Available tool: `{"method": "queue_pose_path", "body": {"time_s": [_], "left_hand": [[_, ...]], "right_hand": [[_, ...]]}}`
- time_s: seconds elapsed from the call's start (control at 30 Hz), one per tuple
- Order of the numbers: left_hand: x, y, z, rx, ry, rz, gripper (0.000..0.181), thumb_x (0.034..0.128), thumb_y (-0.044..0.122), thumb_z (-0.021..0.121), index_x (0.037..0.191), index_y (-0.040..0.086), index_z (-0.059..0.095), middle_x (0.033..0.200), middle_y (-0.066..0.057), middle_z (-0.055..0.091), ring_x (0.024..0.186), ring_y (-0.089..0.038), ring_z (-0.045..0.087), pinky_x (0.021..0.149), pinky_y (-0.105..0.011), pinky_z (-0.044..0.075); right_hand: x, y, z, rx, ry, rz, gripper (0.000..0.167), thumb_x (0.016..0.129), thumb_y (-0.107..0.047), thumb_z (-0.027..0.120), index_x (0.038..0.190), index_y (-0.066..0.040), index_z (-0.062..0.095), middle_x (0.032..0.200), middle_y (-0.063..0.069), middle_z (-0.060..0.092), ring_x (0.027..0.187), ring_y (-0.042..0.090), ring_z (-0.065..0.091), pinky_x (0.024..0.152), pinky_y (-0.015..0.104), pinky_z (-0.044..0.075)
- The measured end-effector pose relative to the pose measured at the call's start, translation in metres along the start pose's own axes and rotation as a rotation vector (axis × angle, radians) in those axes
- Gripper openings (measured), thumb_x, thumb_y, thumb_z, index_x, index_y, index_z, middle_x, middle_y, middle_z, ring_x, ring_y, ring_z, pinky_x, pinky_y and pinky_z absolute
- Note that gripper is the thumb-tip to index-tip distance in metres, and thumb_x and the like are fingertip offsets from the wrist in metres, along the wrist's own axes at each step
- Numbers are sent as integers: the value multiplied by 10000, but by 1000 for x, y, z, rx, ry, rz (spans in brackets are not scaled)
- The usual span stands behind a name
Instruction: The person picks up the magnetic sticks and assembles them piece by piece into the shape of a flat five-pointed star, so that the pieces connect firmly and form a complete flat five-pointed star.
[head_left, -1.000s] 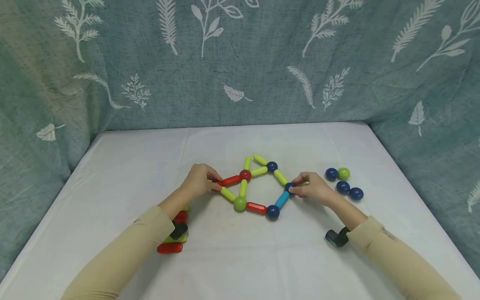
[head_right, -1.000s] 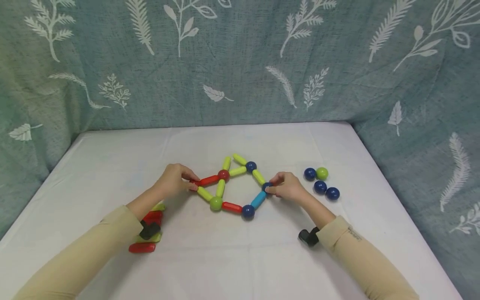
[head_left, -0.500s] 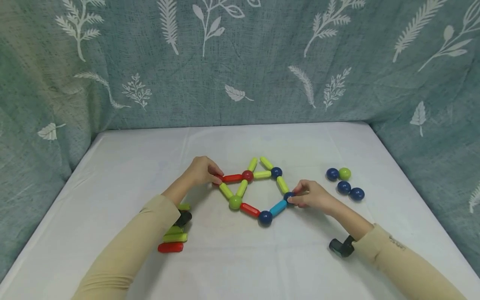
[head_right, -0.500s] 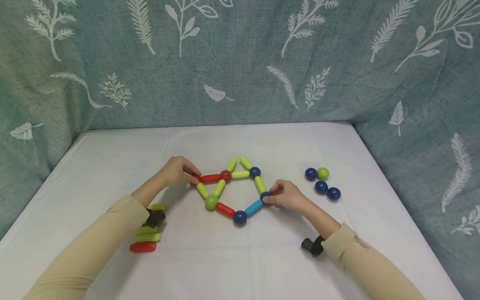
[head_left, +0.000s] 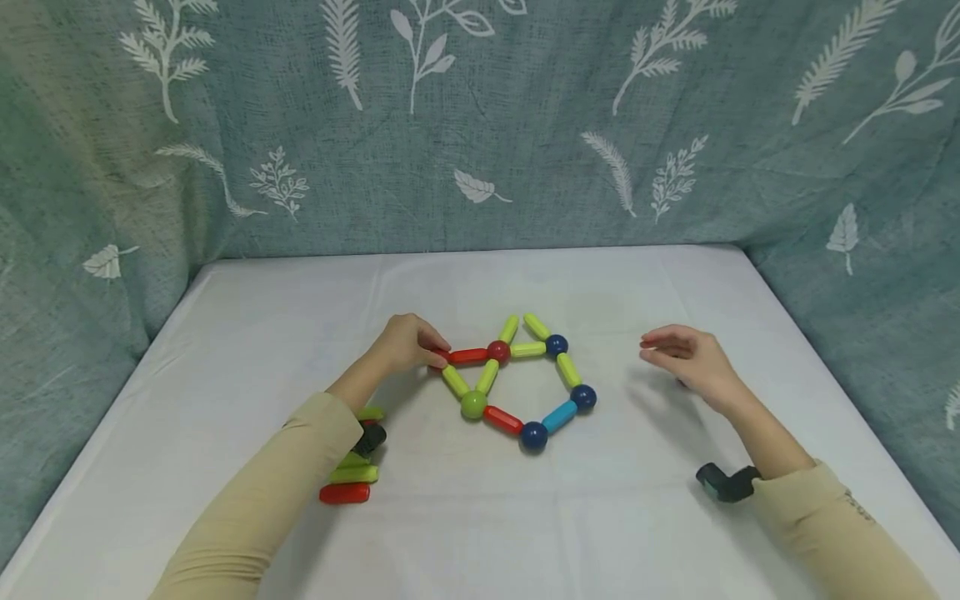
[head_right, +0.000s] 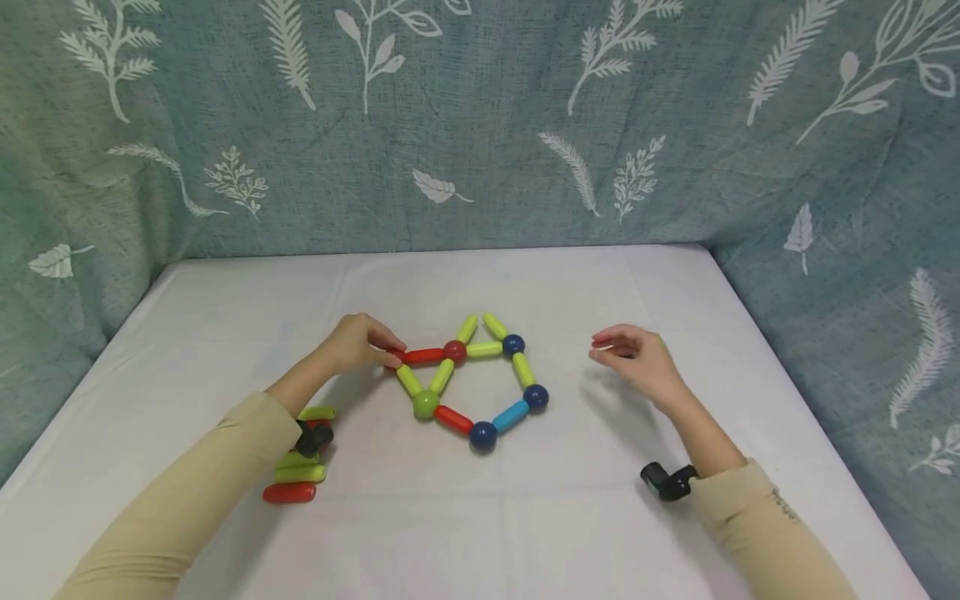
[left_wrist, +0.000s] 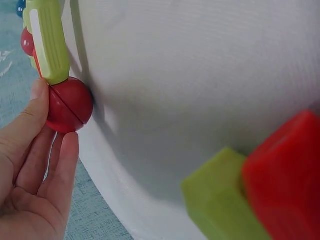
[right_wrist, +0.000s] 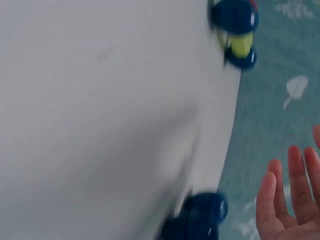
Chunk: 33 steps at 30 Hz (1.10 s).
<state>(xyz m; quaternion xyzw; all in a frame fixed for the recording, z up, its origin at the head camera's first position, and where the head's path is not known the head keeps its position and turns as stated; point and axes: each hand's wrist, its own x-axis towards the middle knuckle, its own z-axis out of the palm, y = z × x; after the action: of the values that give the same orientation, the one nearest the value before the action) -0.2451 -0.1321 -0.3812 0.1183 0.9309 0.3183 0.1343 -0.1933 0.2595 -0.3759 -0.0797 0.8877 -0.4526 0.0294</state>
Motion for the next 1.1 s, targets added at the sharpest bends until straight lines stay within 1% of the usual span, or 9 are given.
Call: {"method": "queue_pose_path", "body": {"time_s": [0.1, 0.17, 0.3, 0.37, 0.43, 0.57, 0.7, 0.93, 1.1], "left_hand": [[0, 0, 0, -3, 4, -9, 217, 738, 124, 762, 934, 37, 726, 896, -75, 699, 925, -232, 596, 869, -378, 437], [0, -1, 1, -5, 8, -9, 218, 735, 125, 765, 932, 38, 727, 891, -74, 700, 921, -231, 597, 868, -378, 437], [1, -3, 2, -1, 9, -5, 216, 734, 128, 767, 926, 38, 729, 874, -71, 702, 906, -226, 601, 853, -370, 444], [1, -4, 2, 0, 9, -7, 215, 735, 130, 767, 926, 39, 729, 871, -70, 702, 903, -224, 602, 849, -368, 446], [0, -4, 3, -2, 8, -13, 215, 736, 131, 767, 928, 41, 729, 872, -70, 702, 906, -223, 602, 851, -366, 446], [-1, -4, 3, -5, 9, -19, 216, 736, 131, 766, 929, 42, 730, 874, -71, 702, 912, -227, 600, 860, -371, 444], [0, -4, 3, -6, 5, -17, 217, 737, 133, 765, 931, 42, 729, 876, -69, 702, 918, -232, 598, 871, -377, 438], [0, -3, 3, -9, 4, -32, 217, 743, 135, 761, 936, 44, 727, 892, -71, 700, 925, -233, 596, 879, -384, 435], [-1, -1, 2, -18, 10, -36, 214, 744, 132, 759, 937, 44, 727, 902, -74, 699, 939, -236, 588, 883, -387, 432]], "right_hand": [[4, 21, -18, -57, 103, -17, 369, 872, -299, 625, 1111, -18, 609, 1062, 134, 633, 925, 91, 546, 785, 305, 435], [9, 43, -30, -68, 131, -15, 390, 870, -355, 613, 1126, -61, 615, 1078, 94, 631, 997, 163, 522, 837, 416, 417], [24, 89, -48, -105, 156, 18, 552, 814, -584, 549, 1145, -146, 611, 1104, 20, 606, 1094, 243, 468, 908, 519, 365], [26, 98, -53, -117, 137, 32, 621, 798, -625, 533, 1168, -131, 595, 1141, 65, 585, 1117, 283, 453, 914, 548, 352], [25, 94, -54, -112, 100, 63, 619, 819, -570, 560, 1197, -80, 572, 1191, 138, 557, 1133, 332, 448, 925, 558, 340], [17, 75, -54, -85, -18, 130, 549, 873, -343, 615, 1258, 29, 493, 1261, 268, 477, 1150, 428, 431, 946, 573, 315], [13, 66, -53, -79, -84, 152, 532, 887, -258, 611, 1280, 65, 456, 1272, 298, 453, 1157, 447, 431, 934, 529, 369], [14, 70, -52, -83, -86, 155, 517, 882, -225, 621, 1275, 68, 459, 1276, 297, 449, 1177, 451, 411, 905, 498, 411], [14, 68, -54, -122, -31, 159, 481, 865, -206, 641, 1250, 43, 496, 1255, 279, 473, 1115, 420, 478, 878, 479, 430]]}}
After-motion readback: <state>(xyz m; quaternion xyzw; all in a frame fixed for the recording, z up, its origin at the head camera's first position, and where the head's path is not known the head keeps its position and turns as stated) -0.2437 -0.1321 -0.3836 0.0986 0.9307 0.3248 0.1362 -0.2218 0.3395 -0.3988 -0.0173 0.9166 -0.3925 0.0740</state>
